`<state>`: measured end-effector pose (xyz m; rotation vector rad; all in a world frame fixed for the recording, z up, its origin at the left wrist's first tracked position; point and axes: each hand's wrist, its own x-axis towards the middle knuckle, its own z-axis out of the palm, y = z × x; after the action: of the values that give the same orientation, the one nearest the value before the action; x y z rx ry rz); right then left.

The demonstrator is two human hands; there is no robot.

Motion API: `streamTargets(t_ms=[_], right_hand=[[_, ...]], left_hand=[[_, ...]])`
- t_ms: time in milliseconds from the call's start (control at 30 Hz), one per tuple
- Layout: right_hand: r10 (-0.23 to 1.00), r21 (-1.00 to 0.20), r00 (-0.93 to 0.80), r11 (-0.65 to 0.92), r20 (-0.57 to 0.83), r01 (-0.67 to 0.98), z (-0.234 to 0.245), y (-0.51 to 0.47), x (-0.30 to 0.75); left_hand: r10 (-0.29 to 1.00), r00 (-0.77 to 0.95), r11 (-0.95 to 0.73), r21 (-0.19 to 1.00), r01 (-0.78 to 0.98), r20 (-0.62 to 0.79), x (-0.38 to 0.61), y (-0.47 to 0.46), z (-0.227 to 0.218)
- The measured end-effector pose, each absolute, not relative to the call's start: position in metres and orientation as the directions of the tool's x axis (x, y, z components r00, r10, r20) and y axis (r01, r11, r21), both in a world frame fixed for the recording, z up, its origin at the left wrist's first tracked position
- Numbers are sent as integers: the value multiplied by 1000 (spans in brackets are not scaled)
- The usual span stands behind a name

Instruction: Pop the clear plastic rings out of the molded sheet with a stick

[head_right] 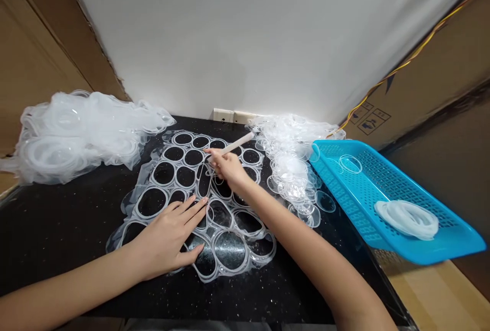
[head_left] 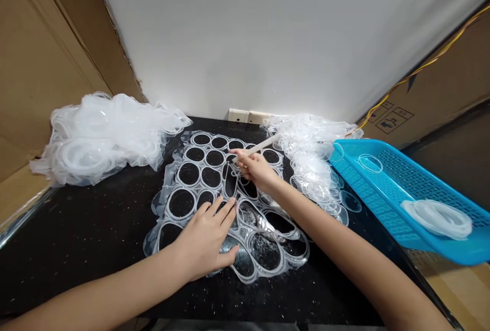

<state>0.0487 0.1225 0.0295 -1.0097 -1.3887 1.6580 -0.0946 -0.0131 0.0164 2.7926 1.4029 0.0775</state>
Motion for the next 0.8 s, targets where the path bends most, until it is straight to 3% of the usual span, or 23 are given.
streamTargets(t_ms=[100, 233, 533, 700, 800], right_hand=[[931, -975, -341, -181, -127, -130, 44, 141, 65], [942, -998, -334, -60, -44, -37, 56, 157, 81], [972, -979, 147, 194, 184, -61, 85, 182, 118], [982, -984, -58, 180, 179, 15, 112, 171, 146], [966, -983, -206, 170, 154, 62, 117, 158, 140]], left_hand=[[801, 597, -598, 34, 801, 40, -95, -14, 17], [806, 589, -592, 33, 806, 68, -95, -14, 16], [813, 576, -582, 79, 809, 87, -95, -15, 16], [786, 614, -618, 48, 785, 73, -96, -12, 18], [773, 629, -634, 152, 758, 82, -103, -5, 24]])
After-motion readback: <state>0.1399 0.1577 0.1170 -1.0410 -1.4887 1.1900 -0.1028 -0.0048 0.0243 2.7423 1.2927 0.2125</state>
